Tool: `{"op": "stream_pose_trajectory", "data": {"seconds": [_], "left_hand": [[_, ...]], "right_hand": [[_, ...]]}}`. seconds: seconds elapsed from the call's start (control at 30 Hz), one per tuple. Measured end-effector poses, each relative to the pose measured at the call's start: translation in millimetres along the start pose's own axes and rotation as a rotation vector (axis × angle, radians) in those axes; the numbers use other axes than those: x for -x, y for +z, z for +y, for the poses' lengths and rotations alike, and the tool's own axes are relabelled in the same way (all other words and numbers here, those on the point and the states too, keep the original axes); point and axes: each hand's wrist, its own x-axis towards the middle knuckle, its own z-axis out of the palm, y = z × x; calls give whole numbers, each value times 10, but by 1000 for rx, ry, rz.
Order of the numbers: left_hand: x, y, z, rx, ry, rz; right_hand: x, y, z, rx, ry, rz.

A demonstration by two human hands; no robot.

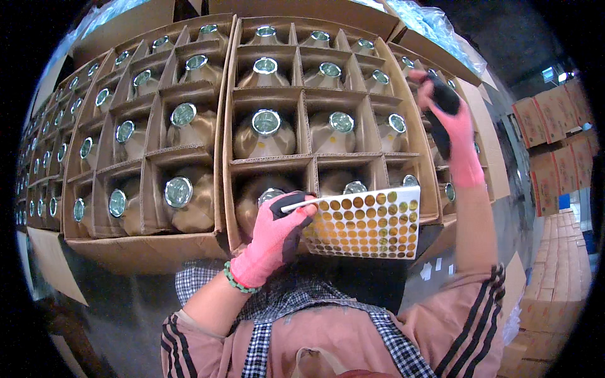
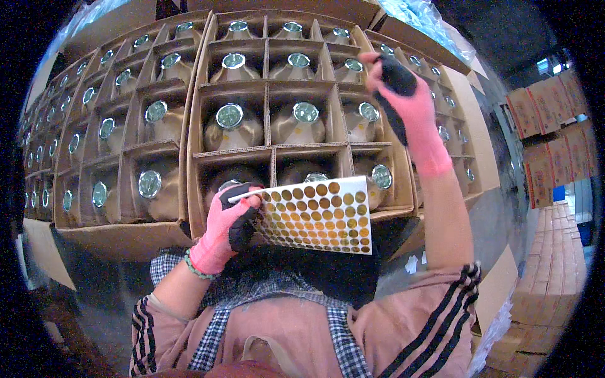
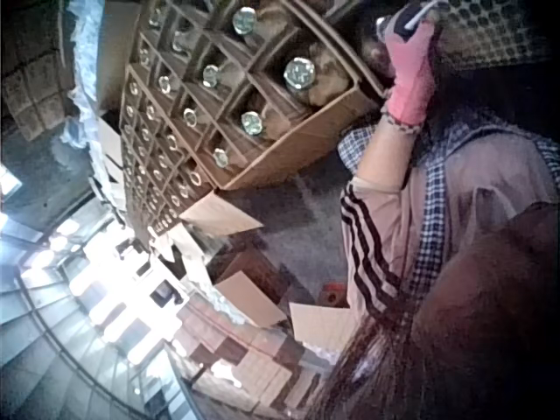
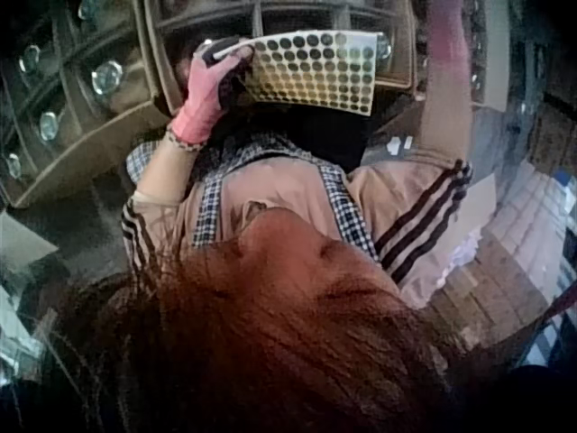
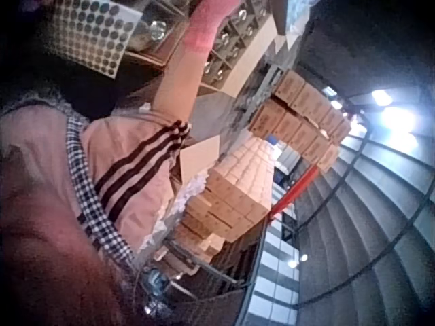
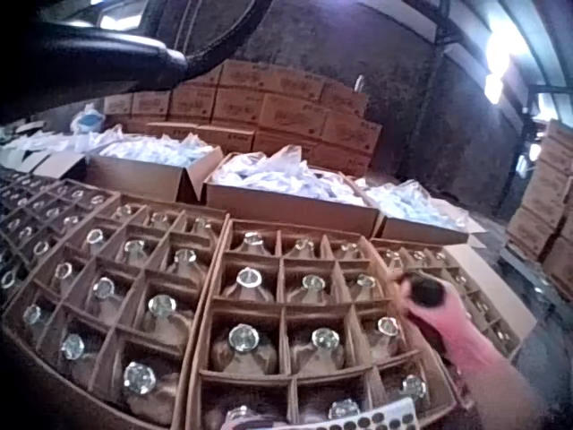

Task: The person applies round stickers to the lids of glass jars arranged in cardboard boxes. They peel individual stickers from a sheet and press them onto the metal caps of the jars one by one.

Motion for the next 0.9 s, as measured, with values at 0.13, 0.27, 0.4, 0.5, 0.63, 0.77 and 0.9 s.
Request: {"op": "stream_pose_trajectory", "data": {"seconds": [0.13,0.27,0.4,0.5,0.63,0.77,0.9], "left_hand": [[-39,-21,-29,-13,37,-49],[-50,-19,-19,-60,-15,-22],[-30,-3,34,-79,-25,-50],[-22,4,69,-68,-48,-49],[-43,-3,58,-89,-30,-84],[-34,5,116,-123,-35,-102],[-36,17,112,-80,-27,-105]], "right_hand": [[-588,-306,826,372,119,35],[-915,-338,1414,1189,56,-53],[-1108,-152,1570,1483,196,-318],[-1198,-101,1700,1547,184,-381],[-1268,-131,1878,1590,169,-440],[-1399,-47,1818,1634,162,-599],[-1305,31,1739,1731,-44,-566]]}}
